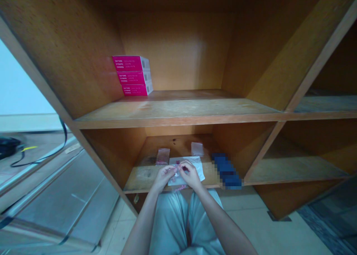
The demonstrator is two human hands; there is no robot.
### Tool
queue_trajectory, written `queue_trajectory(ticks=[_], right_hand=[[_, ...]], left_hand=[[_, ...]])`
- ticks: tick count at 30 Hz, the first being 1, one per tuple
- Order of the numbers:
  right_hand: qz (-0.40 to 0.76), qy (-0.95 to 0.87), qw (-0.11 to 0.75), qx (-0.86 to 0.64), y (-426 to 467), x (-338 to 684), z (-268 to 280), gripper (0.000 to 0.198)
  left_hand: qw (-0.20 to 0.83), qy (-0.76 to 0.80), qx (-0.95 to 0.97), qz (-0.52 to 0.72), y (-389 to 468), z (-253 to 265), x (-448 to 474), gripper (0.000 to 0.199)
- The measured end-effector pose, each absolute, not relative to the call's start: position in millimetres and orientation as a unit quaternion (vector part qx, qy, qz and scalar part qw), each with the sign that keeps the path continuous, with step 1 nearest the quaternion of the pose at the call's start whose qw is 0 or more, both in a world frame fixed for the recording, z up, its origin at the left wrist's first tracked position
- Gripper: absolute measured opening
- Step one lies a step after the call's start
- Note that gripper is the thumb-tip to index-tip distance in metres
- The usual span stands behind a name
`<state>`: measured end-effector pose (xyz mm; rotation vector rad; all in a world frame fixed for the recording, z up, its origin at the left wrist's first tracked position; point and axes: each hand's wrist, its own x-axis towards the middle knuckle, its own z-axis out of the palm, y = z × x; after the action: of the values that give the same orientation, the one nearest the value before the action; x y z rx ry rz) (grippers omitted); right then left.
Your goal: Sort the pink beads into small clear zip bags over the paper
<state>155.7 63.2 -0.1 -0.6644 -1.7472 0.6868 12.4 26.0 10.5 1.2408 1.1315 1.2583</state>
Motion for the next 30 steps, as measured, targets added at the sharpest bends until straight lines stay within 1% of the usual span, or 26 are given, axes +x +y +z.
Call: queue_trajectory(ticks=[10, 20, 26, 30], right_hand=[[0.285, -0.754, 0.529, -0.266, 61.3, 155.7, -0.2, 0.011], [0.283, -0.77, 0.507, -0.263, 60.9, 154.8, -0.5, 0.01], [0.312, -0.717, 0.553, -0.288, 65.2, 156.0, -3.4, 0.011], [0.334, -0.686, 0.573, -0.3, 68.5, 156.2, -5.6, 0.012]], left_hand=[[0.478, 0.468, 0.52, 0.531, 27.8, 5.1, 11.6, 0.025], [0.464, 0.477, 0.525, 0.53, 26.4, 8.0, 14.2, 0.027], [0.514, 0.456, 0.475, 0.55, 27.0, 9.2, 14.3, 0.029], [0.524, 0.459, 0.431, 0.573, 29.2, 4.6, 12.2, 0.03]])
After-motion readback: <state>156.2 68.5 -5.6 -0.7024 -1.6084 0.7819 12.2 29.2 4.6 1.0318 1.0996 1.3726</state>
